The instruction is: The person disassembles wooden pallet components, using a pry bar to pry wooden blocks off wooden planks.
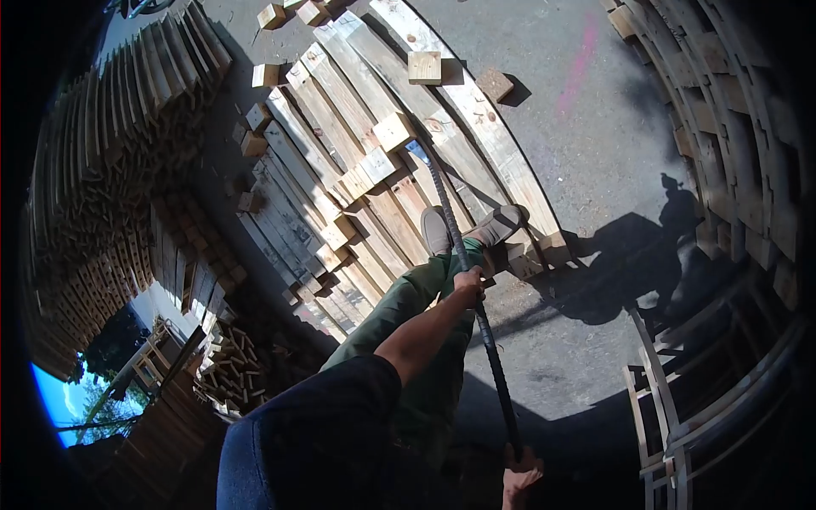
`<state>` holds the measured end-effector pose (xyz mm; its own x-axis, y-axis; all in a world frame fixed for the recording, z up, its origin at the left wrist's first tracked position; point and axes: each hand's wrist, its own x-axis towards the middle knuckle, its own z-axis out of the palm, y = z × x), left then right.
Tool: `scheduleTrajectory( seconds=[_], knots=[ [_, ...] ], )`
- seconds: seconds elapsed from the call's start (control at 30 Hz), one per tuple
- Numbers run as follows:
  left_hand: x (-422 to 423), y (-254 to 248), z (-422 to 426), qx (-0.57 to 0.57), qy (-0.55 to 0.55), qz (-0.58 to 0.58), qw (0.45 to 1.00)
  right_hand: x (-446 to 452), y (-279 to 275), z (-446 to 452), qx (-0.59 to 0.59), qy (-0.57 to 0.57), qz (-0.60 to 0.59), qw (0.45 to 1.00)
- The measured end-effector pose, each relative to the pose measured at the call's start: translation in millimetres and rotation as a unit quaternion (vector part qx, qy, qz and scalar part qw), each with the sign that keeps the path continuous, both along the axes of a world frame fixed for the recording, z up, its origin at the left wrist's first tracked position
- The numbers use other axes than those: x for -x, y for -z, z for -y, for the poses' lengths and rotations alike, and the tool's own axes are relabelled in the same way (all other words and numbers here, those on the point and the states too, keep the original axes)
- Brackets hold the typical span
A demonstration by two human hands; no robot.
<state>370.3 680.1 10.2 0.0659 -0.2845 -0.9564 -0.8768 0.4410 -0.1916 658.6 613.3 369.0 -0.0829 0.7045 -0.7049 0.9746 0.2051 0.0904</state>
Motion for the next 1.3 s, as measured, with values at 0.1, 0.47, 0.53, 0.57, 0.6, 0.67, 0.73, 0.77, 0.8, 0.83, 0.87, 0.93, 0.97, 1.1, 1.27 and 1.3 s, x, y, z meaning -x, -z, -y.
scheduleTrajectory(
  seconds=[0.1,0.47,0.53,0.57,0.6,0.67,0.73,0.77,0.8,0.83,0.87,0.93,0.97,1.1,1.27,1.3],
  knots=[
    [-3,3,-12,0.006,0.007,-0.032,0.999,-16,20,5,-0.007,-0.064,-0.026,0.998],
    [74,-35,6,-0.103,0.006,-0.068,0.992,96,-71,-37,0.135,0.063,0.074,0.986],
    [78,-51,-6,-0.055,0.052,-0.085,0.993,86,-61,-38,0.12,0.063,0.066,0.989],
    [57,-23,3,-0.035,0.081,-0.076,0.993,77,-51,-36,0.106,0.065,0.056,0.991],
    [34,10,9,-0.016,0.108,-0.071,0.992,65,-35,-34,0.087,0.064,0.04,0.993],
    [31,-14,-10,0.048,0.193,-0.12,0.973,18,8,-24,0.035,0.056,-0.001,0.998],
    [6,9,-9,0.068,0.209,-0.143,0.965,-13,41,-22,0.041,0.061,0.001,0.997],
    [2,8,-13,0.074,0.197,-0.151,0.966,-24,56,-24,0.059,0.068,0.013,0.996],
    [-2,13,-14,0.07,0.211,-0.165,0.961,-20,61,-36,0.074,0.084,0.026,0.993],
    [-6,14,-18,0.082,0.195,-0.151,0.966,-17,58,-46,0.089,0.092,0.055,0.99],
    [6,7,-26,0.09,0.18,-0.145,0.969,-12,47,-55,0.085,0.081,0.055,0.992],
    [19,-1,-23,0.068,0.176,-0.14,0.972,-3,15,-66,0.056,0.018,0.051,0.997],
    [28,-3,-27,0.044,0.177,-0.137,0.974,25,-4,-73,0.051,0.023,0.044,0.997],
    [67,-32,-24,0.0,0.128,-0.099,0.987,86,-59,-77,0.129,-0.137,0.079,0.979],
    [51,-23,-13,0.021,0.151,-0.088,0.984,127,-45,-77,0.206,0.026,0.192,0.959],
    [44,-12,-10,0.032,0.171,-0.107,0.979,113,-21,-71,0.195,0.039,0.143,0.969]
  ],
)
